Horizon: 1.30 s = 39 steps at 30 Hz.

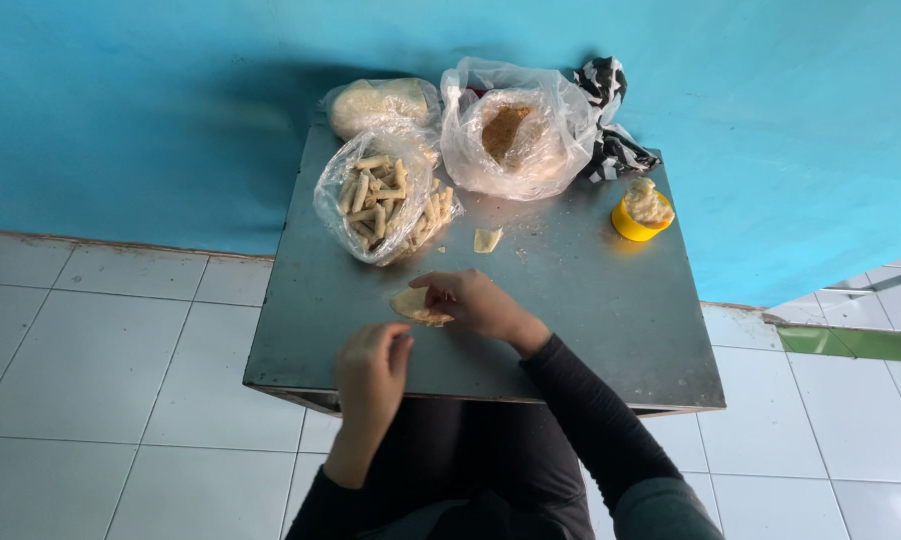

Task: The person sits at a small metal table and folds stuffed snack rolls. They take a square wrapper, place filling from a yellow cup onto it, fold and roll the wrapper closed by hand, and place the finished roll into a plastic bag with other completed rolls.

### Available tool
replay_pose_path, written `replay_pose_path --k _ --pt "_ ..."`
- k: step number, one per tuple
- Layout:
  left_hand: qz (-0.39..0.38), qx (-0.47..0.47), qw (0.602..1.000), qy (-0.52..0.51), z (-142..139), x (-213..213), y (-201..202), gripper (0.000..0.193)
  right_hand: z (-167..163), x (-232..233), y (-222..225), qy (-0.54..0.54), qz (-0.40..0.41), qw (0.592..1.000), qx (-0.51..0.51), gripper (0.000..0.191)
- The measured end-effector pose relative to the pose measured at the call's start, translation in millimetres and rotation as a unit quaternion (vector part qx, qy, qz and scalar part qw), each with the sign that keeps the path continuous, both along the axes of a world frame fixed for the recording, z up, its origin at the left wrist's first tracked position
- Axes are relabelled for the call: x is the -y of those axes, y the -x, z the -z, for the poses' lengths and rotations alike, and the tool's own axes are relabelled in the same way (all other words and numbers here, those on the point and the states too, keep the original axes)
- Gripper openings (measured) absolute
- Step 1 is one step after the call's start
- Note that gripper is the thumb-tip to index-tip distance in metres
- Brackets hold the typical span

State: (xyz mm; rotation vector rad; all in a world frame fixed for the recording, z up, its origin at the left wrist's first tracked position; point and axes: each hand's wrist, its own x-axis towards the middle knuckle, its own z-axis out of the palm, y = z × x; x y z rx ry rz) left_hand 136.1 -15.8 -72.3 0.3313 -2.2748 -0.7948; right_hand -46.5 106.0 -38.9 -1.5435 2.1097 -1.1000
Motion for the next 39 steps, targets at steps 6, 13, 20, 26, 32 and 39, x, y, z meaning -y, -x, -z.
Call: replay_pose_path --k 6,13,20,26,32,39 --pt "0.023 0.025 0.983 0.18 8 -25 18 0.04 4 7 23 0.002 0.013 0.994 0.105 0.041" --pt "0.006 0.028 0.989 0.148 17 -22 18 0.029 -25 -8 13 -0.051 -0.062 0.996 0.038 0.056" --pt "0.0 0.052 0.986 0.16 18 -27 15 0.034 -17 2 21 -0.042 -0.054 0.998 0.01 0.035" --pt "-0.011 0.064 0.975 0.211 15 -27 23 0.038 1 6 37 -0.002 0.009 0.999 0.043 0.035" --pt "0.021 0.09 0.971 0.221 13 -23 25 0.035 0 -6 71 0.103 0.118 0.972 0.176 0.036" --pt "0.045 0.076 0.981 0.171 -2 -24 39 0.023 -35 -62 100 0.194 0.269 0.943 0.022 0.035"
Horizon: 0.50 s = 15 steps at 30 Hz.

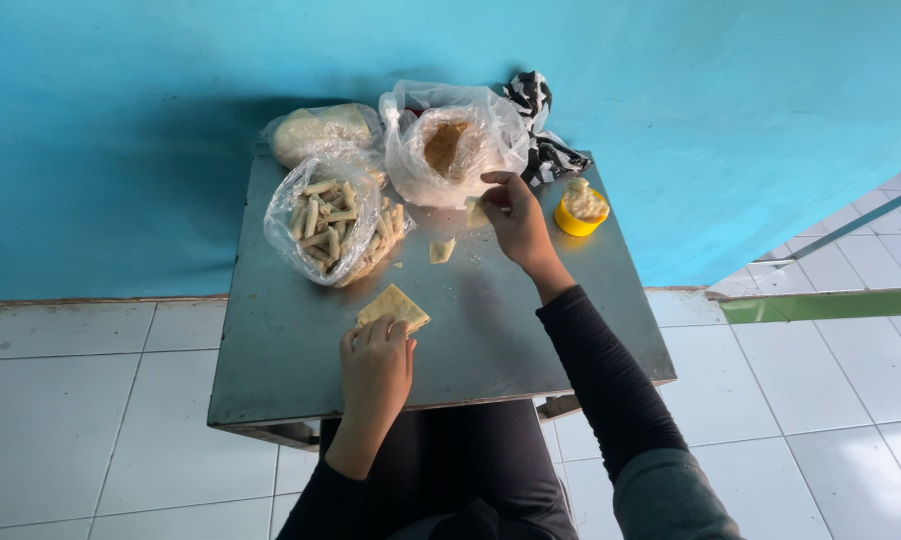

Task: The person sits at a small metal table and folds stuffed snack rolls. They take a square wrapper, place filling from a yellow cup onto it, fold and roll the wrapper closed by hand, and place the finished roll into a plastic bag with other completed rolls.

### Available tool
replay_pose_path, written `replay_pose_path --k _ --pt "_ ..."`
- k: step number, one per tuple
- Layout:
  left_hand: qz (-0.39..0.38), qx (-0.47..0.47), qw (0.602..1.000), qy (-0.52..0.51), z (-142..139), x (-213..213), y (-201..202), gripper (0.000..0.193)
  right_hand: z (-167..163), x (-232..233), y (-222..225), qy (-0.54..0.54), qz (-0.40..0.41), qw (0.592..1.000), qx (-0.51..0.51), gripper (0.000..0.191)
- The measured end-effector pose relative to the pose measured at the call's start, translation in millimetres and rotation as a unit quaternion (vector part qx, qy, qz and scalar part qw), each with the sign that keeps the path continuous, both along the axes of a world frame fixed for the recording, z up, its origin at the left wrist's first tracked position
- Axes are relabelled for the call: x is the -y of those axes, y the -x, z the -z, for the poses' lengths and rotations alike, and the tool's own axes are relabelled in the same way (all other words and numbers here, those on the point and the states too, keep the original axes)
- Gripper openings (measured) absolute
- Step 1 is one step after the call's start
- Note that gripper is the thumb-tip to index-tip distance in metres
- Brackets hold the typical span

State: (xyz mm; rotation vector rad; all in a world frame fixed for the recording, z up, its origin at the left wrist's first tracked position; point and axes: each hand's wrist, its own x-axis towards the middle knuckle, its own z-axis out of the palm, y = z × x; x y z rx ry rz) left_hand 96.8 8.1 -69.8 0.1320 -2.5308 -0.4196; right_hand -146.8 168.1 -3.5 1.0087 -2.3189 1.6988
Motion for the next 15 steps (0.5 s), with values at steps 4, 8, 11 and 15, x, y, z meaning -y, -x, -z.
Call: replay_pose_path --k 4,8,11,15 --pt "0.055 -0.04 0.997 -0.047 -6 -5 19 0.02 13 -20 -16 -0.187 0.023 0.969 -0.158 0.03" --pt "0.1 -0.058 0.992 -0.048 -8 -6 45 0.022 33 -46 -43 -0.244 -0.021 0.938 -0.243 0.034" --pt "0.143 -0.064 0.987 -0.038 -9 -11 73 0.024 38 -59 -46 -0.237 -0.051 0.949 -0.203 0.038" --pt "0.186 -0.013 0.982 -0.006 -10 -18 106 0.027 41 -64 -38 -0.186 -0.044 0.975 -0.11 0.053"
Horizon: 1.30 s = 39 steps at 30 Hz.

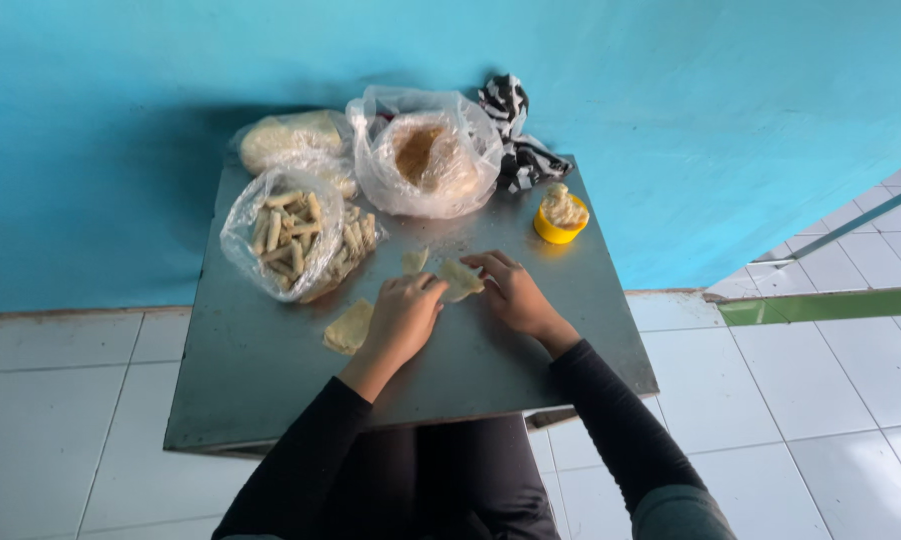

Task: The person sits at a small metal table and folds stuffed snack rolls. They take a square wrapper, place filling from a yellow cup onto it, fold and roll the wrapper closed by hand, and place the finished roll into a plastic bag with other completed rolls.

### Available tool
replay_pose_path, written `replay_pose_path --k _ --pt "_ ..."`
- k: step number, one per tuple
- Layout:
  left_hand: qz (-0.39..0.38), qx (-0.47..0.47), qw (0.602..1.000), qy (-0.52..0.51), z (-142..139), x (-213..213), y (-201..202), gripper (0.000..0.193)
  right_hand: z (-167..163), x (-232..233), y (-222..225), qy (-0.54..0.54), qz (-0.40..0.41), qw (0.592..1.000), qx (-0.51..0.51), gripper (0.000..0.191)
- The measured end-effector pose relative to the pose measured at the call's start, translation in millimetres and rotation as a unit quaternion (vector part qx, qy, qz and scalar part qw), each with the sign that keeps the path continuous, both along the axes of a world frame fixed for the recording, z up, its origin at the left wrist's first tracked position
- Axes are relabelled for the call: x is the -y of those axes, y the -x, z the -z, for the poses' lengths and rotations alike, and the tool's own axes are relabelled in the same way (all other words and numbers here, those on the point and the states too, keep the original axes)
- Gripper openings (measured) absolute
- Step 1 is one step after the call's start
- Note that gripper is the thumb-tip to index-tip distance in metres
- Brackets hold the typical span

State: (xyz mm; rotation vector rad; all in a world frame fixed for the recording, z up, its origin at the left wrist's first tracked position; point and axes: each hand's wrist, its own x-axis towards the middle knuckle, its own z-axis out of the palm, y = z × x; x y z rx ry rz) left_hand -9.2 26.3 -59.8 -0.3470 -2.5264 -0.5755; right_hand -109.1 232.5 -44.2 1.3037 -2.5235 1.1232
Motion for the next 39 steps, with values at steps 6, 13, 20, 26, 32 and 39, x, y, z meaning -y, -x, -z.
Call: replay_pose_path --k 6,13,20,26,32,39 --pt "0.071 -0.019 0.997 0.022 11 -1 12 0.023 16 18 12 -0.12 0.058 0.987 -0.086 0.058" --pt "0.073 -0.025 0.994 0.082 14 3 13 0.019 25 16 26 -0.31 0.081 0.841 -0.437 0.05" --pt "0.093 -0.01 0.993 0.067 7 -16 30 0.032 -5 -47 40 -0.147 0.292 0.903 -0.278 0.053" --pt "0.092 -0.036 0.99 0.098 18 -26 48 0.017 -20 -78 55 -0.159 0.337 0.873 -0.313 0.059" --pt "0.072 -0.007 0.997 -0.041 25 -24 45 0.003 -7 -79 63 -0.206 0.329 0.858 -0.337 0.054" --pt "0.052 0.001 0.998 -0.044 8 1 24 0.013 -8 -81 70 0.0 0.322 0.943 -0.089 0.061"
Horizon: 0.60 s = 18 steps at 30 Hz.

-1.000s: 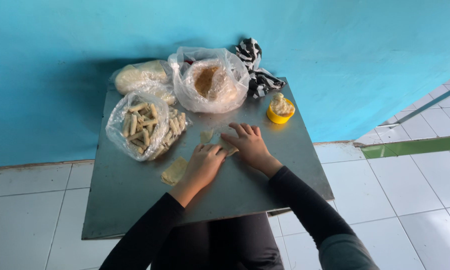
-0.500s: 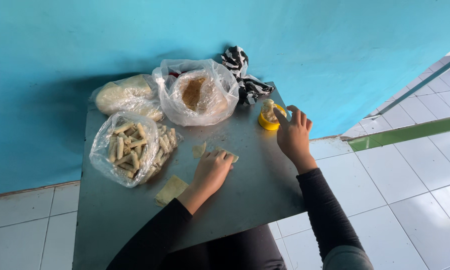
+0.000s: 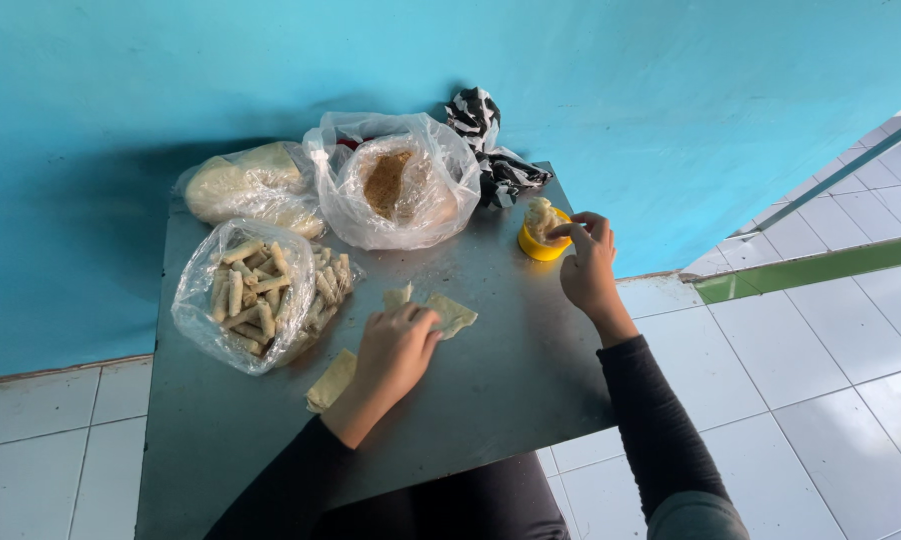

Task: The person sits at a small metal table and folds stuffed snack rolls. They take a square wrapper, place filling from a yellow cup onto it, fold and roll the wrapper closed by hand, and place the finished roll into a plastic bag with other completed rolls.

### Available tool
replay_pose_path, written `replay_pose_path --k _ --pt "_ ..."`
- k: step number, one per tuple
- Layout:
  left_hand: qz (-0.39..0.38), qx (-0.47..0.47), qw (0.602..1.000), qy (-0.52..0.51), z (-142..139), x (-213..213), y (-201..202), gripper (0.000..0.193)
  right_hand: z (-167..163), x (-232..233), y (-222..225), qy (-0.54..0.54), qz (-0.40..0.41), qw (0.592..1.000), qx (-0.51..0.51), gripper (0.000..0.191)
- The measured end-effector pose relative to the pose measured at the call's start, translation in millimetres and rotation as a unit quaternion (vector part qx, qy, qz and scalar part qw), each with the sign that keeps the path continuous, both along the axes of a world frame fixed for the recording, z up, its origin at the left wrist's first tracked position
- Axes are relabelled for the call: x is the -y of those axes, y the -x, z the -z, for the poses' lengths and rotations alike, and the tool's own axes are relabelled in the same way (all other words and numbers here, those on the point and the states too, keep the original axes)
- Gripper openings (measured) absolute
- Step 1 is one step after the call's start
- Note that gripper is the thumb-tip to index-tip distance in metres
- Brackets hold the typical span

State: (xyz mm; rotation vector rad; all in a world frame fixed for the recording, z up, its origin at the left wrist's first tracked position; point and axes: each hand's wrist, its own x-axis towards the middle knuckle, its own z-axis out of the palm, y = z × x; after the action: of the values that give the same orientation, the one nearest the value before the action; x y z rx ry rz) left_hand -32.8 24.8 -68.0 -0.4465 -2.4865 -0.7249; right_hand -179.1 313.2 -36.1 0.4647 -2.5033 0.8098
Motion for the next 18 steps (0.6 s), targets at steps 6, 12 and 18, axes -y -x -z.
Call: replay_pose_path --k 6,12,18 --pt "-0.129 0.07 0.988 -0.038 -1 17 -4 0.021 17 63 -35 0.02 -0.27 0.96 0.076 0.065" --pt "-0.112 0.087 0.987 -0.08 4 14 -1 0.021 18 107 -64 -0.096 -0.231 0.965 0.08 0.052" --pt "-0.108 0.096 0.986 -0.084 5 15 -1 0.021 16 96 -66 -0.262 -0.205 0.938 -0.098 0.06"
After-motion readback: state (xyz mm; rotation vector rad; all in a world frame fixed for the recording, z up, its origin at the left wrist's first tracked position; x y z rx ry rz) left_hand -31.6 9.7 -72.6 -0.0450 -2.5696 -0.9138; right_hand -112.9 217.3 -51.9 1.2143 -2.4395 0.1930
